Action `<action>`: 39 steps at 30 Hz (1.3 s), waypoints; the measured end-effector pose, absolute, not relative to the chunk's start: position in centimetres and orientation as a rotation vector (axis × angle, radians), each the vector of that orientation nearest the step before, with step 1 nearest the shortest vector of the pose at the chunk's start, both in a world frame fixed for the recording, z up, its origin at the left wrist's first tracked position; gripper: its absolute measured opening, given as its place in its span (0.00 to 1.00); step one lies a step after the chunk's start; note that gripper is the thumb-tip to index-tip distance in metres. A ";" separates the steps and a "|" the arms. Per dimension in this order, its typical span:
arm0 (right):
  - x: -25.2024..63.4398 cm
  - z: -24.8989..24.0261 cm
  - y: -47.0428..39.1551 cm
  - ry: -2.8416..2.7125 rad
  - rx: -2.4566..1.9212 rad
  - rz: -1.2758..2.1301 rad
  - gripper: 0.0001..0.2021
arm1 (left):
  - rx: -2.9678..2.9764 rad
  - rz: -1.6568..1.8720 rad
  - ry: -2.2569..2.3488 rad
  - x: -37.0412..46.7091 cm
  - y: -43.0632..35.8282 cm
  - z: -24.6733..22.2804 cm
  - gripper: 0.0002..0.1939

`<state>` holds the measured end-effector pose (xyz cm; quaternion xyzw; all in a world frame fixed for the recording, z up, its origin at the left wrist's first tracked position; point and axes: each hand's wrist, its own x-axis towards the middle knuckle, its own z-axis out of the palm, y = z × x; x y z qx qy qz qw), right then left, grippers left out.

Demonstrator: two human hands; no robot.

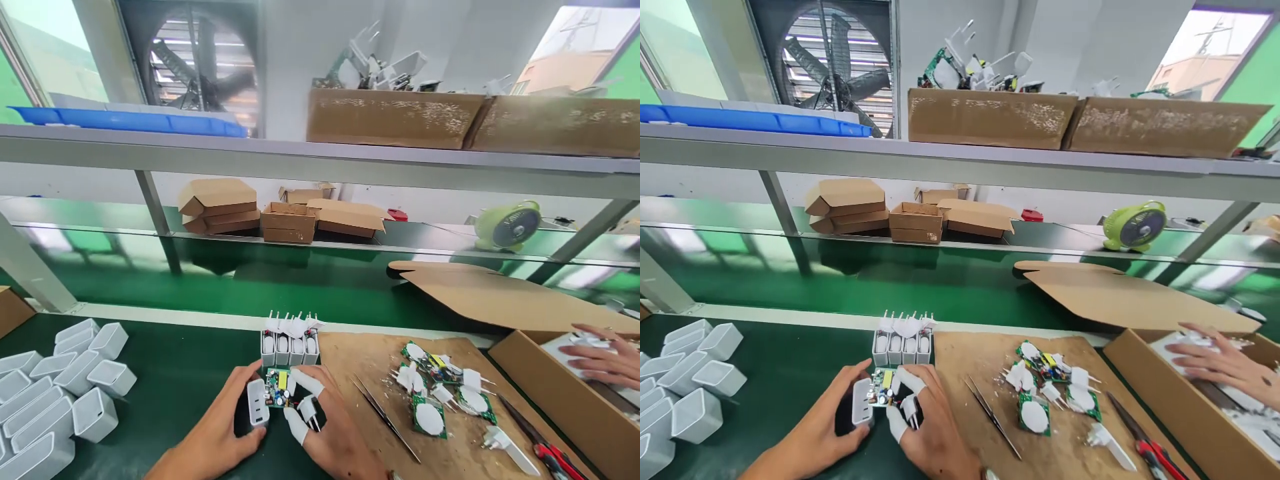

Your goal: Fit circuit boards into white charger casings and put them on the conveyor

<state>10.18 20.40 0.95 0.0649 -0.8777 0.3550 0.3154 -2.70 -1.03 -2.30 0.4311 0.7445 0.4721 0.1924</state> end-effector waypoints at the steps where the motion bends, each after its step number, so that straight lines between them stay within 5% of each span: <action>1: 10.2 1.2 20.3 -2.287 0.196 0.911 0.26 | 1.205 1.346 2.072 -2.6 -0.9 -2.8 0.47; 17: 11.3 1.8 19.7 -2.385 0.391 0.405 0.24 | 1.480 1.471 2.191 -2.1 -1.2 -2.8 0.41; 39: 11.1 2.9 19.0 -2.476 0.356 0.348 0.21 | 1.472 1.387 2.228 -1.9 -1.3 -3.4 0.41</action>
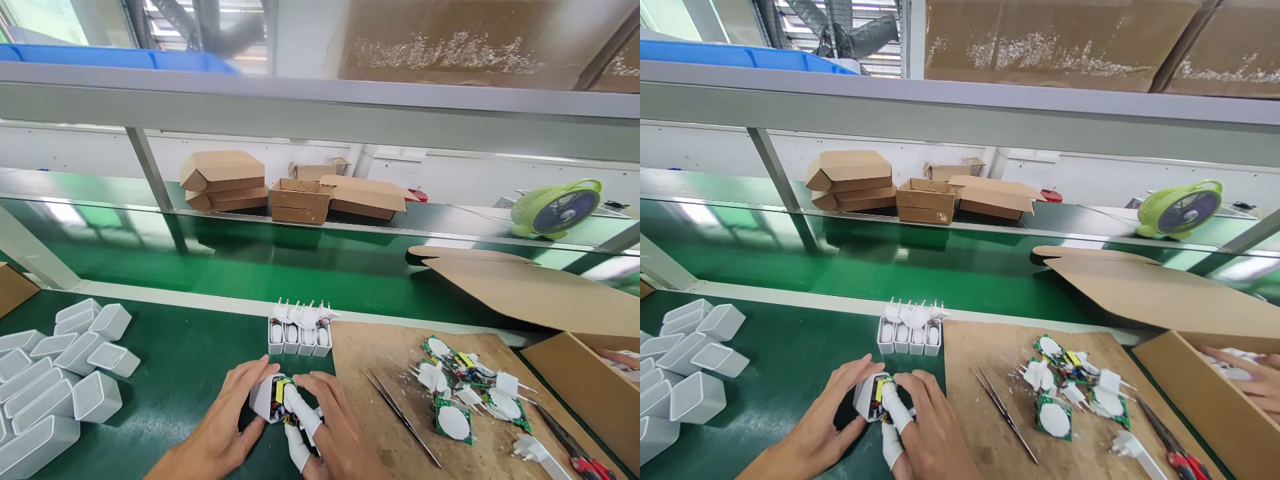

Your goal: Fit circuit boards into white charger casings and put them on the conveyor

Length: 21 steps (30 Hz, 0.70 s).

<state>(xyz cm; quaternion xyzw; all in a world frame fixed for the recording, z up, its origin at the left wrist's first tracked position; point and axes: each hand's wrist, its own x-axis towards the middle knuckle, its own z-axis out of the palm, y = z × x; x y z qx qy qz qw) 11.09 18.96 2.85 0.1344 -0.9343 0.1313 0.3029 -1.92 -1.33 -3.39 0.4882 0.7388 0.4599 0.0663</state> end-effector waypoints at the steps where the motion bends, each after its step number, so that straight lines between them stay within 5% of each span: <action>1: 11.1 2.8 19.0 -2.462 0.354 0.374 0.20 | 1.456 1.383 2.223 -1.9 -1.4 -3.5 0.41; 13: 11.5 1.7 19.2 -2.568 0.354 0.536 0.31 | 1.404 1.415 2.177 -2.0 -1.3 -3.5 0.41; 21: 11.1 2.5 18.5 -2.530 0.333 0.649 0.24 | 1.352 1.562 1.928 -1.4 -0.8 -3.4 0.42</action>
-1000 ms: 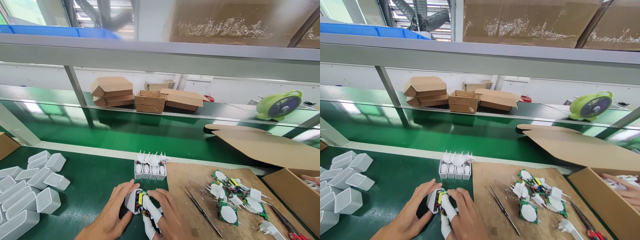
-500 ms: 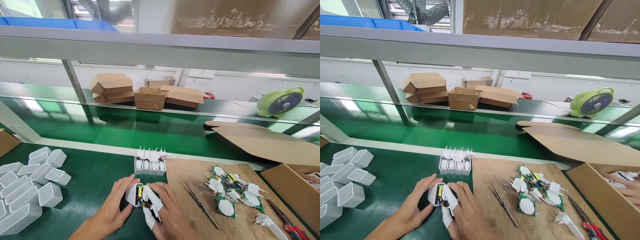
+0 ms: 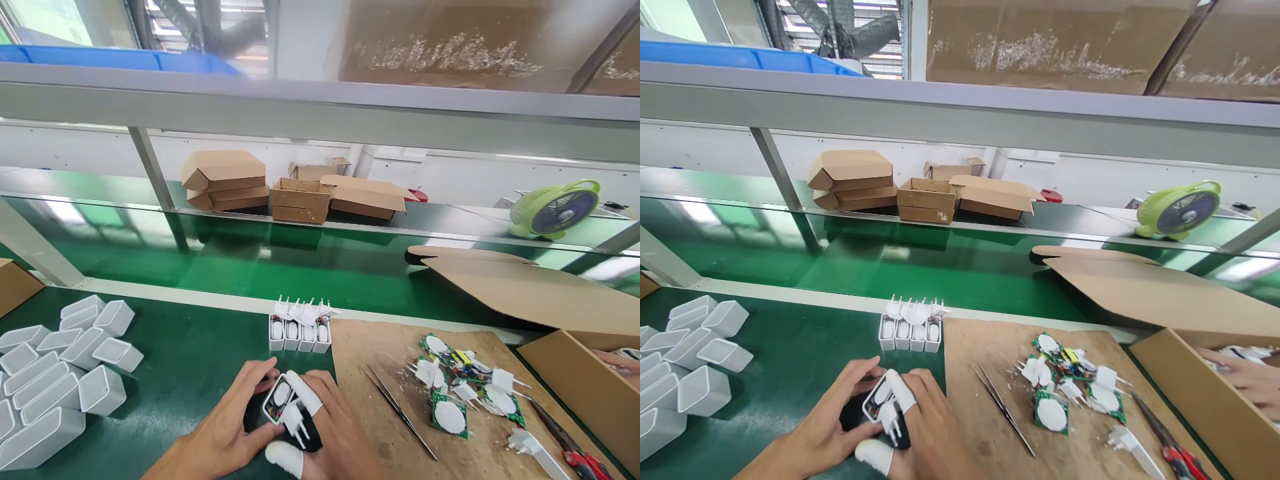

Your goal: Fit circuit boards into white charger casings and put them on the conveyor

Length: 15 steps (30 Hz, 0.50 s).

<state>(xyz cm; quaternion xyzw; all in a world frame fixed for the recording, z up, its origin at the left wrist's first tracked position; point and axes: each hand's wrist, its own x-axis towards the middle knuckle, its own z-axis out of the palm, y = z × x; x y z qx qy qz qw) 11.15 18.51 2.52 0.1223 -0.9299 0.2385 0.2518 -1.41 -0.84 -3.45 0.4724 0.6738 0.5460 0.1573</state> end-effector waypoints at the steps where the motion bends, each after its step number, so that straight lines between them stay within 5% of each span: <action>1: 11.1 2.7 18.6 -2.512 0.317 0.734 0.22 | 1.351 1.555 1.896 -1.5 -0.9 -3.3 0.40; 6: 10.9 1.8 19.3 -2.458 0.289 0.901 0.21 | 1.223 1.499 1.833 -2.1 -1.4 -3.1 0.37; 15: 10.8 0.3 19.3 -2.684 0.371 0.620 0.19 | 0.960 1.609 1.806 -1.9 -1.7 -2.3 0.33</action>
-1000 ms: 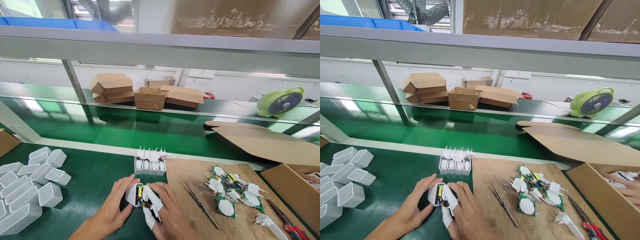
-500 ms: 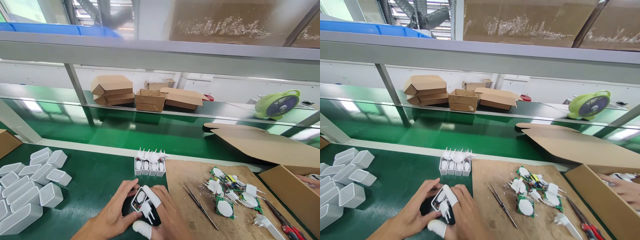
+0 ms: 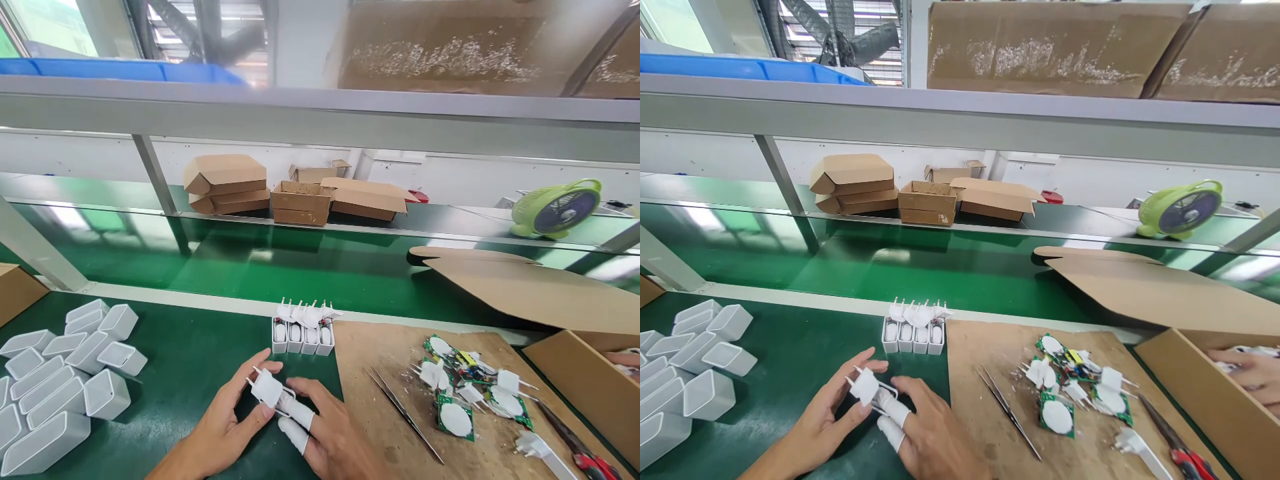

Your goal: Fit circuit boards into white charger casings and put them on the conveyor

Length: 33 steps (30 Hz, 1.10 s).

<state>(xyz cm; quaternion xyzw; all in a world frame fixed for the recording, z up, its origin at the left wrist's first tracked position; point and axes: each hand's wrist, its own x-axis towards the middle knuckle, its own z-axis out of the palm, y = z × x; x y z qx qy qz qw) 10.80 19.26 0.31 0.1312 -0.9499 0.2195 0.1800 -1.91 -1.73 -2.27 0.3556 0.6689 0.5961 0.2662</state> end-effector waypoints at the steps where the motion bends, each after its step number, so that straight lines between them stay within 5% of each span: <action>1: 10.8 0.4 19.1 -2.705 0.381 0.635 0.19 | 0.938 1.633 1.792 -1.8 -1.7 -2.2 0.34; 5: 10.6 0.4 18.6 -2.679 0.405 0.731 0.17 | 0.843 1.717 1.735 -1.6 -1.3 -2.6 0.41; 10: 10.3 0.4 18.1 -2.574 0.334 0.935 0.23 | 0.982 1.630 1.869 -1.7 -1.4 -2.7 0.25; 15: 10.0 0.0 17.7 -2.524 0.318 1.003 0.17 | 1.007 1.570 1.977 -2.0 -1.7 -1.8 0.24; 21: 11.1 -1.0 18.1 -2.560 0.412 0.515 0.27 | 1.161 1.440 2.005 -2.7 -0.9 0.1 0.22; 26: 11.5 0.0 18.6 -2.691 0.450 0.344 0.19 | 1.441 1.202 2.212 -1.8 -0.1 0.5 0.22; 33: 11.0 0.7 18.5 -2.745 0.491 0.486 0.26 | 1.269 1.748 2.272 -0.9 0.1 -1.7 0.17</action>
